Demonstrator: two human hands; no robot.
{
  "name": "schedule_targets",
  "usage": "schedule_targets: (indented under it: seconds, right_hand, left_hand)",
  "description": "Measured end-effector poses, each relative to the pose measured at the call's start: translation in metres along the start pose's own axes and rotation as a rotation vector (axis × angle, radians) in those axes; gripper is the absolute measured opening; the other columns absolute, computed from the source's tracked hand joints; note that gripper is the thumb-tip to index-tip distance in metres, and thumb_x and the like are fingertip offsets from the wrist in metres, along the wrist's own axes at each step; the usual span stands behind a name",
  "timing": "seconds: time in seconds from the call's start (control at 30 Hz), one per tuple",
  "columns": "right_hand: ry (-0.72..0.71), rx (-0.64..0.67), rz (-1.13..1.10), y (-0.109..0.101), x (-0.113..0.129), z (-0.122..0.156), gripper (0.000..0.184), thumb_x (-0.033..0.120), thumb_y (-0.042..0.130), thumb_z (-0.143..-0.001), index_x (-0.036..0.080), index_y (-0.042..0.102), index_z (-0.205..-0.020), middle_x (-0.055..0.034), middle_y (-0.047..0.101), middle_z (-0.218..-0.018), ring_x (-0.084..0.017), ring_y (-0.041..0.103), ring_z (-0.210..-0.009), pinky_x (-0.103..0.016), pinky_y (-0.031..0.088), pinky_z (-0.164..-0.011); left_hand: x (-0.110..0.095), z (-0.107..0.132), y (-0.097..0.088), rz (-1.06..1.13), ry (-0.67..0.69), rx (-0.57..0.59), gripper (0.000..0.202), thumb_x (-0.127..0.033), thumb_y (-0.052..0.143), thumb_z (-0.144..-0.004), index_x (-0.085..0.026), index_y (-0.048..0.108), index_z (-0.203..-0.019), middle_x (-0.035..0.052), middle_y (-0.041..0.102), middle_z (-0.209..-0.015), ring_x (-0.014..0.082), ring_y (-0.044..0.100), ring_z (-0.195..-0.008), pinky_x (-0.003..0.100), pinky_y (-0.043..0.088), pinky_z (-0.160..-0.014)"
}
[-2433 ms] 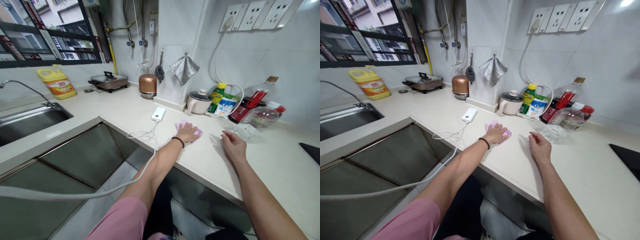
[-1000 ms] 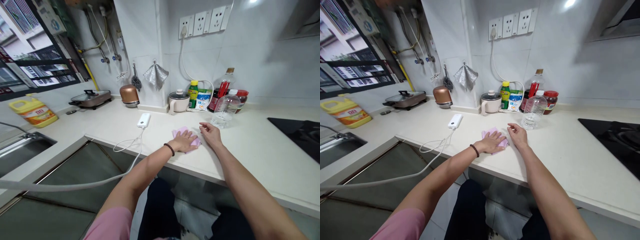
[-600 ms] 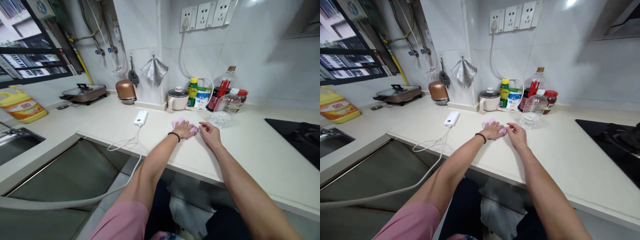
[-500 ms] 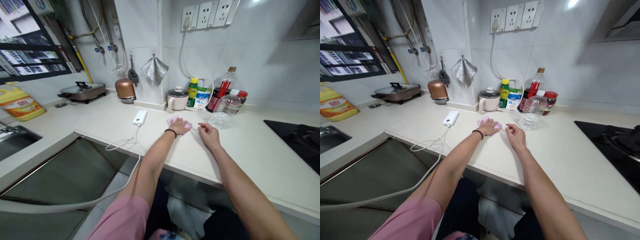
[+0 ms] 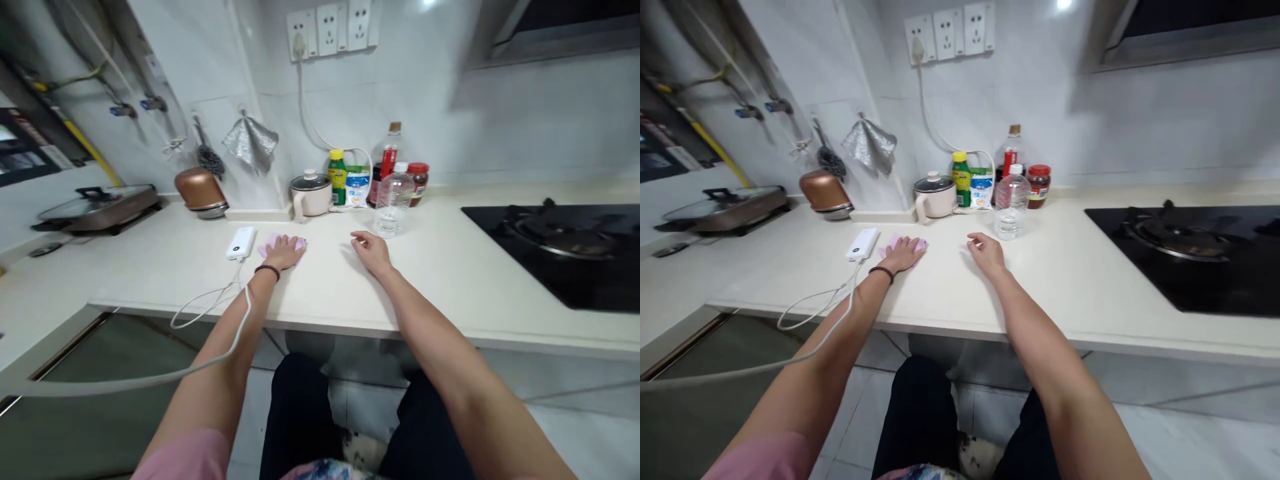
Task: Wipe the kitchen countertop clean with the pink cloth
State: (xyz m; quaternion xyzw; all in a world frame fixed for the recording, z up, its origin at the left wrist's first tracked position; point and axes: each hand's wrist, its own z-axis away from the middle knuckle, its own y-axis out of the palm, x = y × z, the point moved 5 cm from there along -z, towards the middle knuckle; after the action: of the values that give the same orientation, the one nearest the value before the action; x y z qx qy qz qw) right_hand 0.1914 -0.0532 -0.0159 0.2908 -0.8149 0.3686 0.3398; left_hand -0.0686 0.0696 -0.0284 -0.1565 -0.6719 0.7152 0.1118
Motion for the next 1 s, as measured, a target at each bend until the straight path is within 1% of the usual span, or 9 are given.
schedule_targets:
  seconds: [0.13, 0.23, 0.33, 0.43, 0.53, 0.63, 0.73, 0.8, 1.0]
  right_hand:
    - [-0.002, 0.014, 0.007, -0.001, 0.005, 0.001, 0.029, 0.031, 0.061, -0.084, 0.025, 0.076, -0.108, 0.0005, 0.076, -0.091, -0.014, 0.061, -0.068, -0.029, 0.052, -0.076]
    - [-0.006, 0.02, 0.033, 0.0, 0.006, -0.001, 0.027, 0.031, 0.061, -0.086, 0.026, 0.075, -0.108, 0.0017, 0.076, -0.092, -0.014, 0.061, -0.07, -0.029, 0.051, -0.079]
    - [0.001, 0.024, 0.048, 0.001, 0.007, -0.002, 0.027, 0.031, 0.061, -0.086, 0.026, 0.075, -0.109, 0.0018, 0.075, -0.091, -0.014, 0.06, -0.068, -0.029, 0.051, -0.079]
    - [0.011, 0.016, 0.022, 0.0, 0.004, -0.001, 0.029, 0.031, 0.061, -0.086, 0.024, 0.075, -0.11, 0.0008, 0.075, -0.09, -0.014, 0.06, -0.067, -0.029, 0.051, -0.077]
    - [0.032, -0.007, -0.021, -0.004, 0.0, -0.001, 0.031, 0.032, 0.06, -0.085, 0.022, 0.074, -0.111, -0.0006, 0.075, -0.091, -0.015, 0.062, -0.07, -0.029, 0.052, -0.074]
    - [0.05, -0.059, -0.027, -0.012, -0.004, -0.001, 0.031, 0.034, 0.059, -0.084, 0.023, 0.074, -0.109, -0.0014, 0.075, -0.091, -0.016, 0.063, -0.074, -0.029, 0.053, -0.075]
    - [0.053, -0.106, -0.018, -0.017, -0.007, -0.002, 0.033, 0.037, 0.058, -0.084, 0.023, 0.074, -0.109, -0.0015, 0.075, -0.09, -0.017, 0.064, -0.075, -0.031, 0.054, -0.078]
    - [0.049, -0.108, -0.022, -0.017, -0.009, -0.002, 0.034, 0.039, 0.057, -0.085, 0.023, 0.073, -0.11, -0.001, 0.075, -0.089, -0.016, 0.065, -0.074, -0.031, 0.055, -0.079]
    - [0.029, -0.087, -0.035, -0.016, -0.009, -0.001, 0.038, 0.044, 0.055, -0.086, 0.021, 0.072, -0.112, -0.0012, 0.074, -0.087, -0.015, 0.063, -0.071, -0.031, 0.055, -0.076]
  left_hand:
    - [-0.005, 0.022, 0.005, -0.056, 0.058, 0.002, 0.074, -0.063, 0.016, -0.098, -0.025, 0.024, -0.16, 0.0148, 0.02, -0.168, 0.0372, 0.016, -0.155, 0.069, 0.022, -0.116]
    - [-0.026, 0.042, 0.011, -0.083, 0.125, 0.032, 0.076, -0.064, 0.016, -0.098, -0.023, 0.021, -0.162, 0.0156, 0.016, -0.169, 0.0376, 0.014, -0.155, 0.067, 0.02, -0.117]
    - [-0.069, 0.065, 0.016, -0.094, 0.214, 0.089, 0.078, -0.065, 0.016, -0.098, -0.022, 0.016, -0.163, 0.0154, 0.01, -0.17, 0.0369, 0.008, -0.156, 0.065, 0.017, -0.119]
    - [-0.128, 0.083, 0.02, -0.063, 0.359, 0.136, 0.08, -0.067, 0.018, -0.097, -0.023, 0.012, -0.164, 0.014, 0.005, -0.17, 0.0362, 0.001, -0.157, 0.066, 0.013, -0.12]
    - [-0.181, 0.088, 0.024, -0.004, 0.512, 0.139, 0.083, -0.069, 0.022, -0.096, -0.021, 0.012, -0.164, 0.0138, 0.002, -0.171, 0.0356, -0.002, -0.157, 0.067, 0.009, -0.121]
    - [-0.212, 0.084, 0.026, 0.037, 0.604, 0.116, 0.082, -0.068, 0.026, -0.096, -0.023, 0.017, -0.163, 0.0116, 0.004, -0.171, 0.0346, -0.002, -0.157, 0.067, 0.008, -0.121]
    - [-0.218, 0.078, 0.026, 0.066, 0.637, 0.096, 0.081, -0.07, 0.028, -0.094, -0.025, 0.019, -0.162, 0.0096, 0.009, -0.171, 0.0334, 0.0, -0.157, 0.067, 0.008, -0.121]
    - [-0.209, 0.072, 0.024, 0.078, 0.624, 0.091, 0.083, -0.072, 0.029, -0.094, -0.026, 0.019, -0.162, 0.0098, 0.011, -0.171, 0.0333, 0.001, -0.157, 0.067, 0.008, -0.121]
    - [-0.143, 0.054, 0.017, 0.059, 0.417, 0.097, 0.075, -0.067, 0.026, -0.097, -0.028, 0.022, -0.161, 0.0107, 0.011, -0.171, 0.0338, 0.004, -0.157, 0.066, 0.008, -0.121]
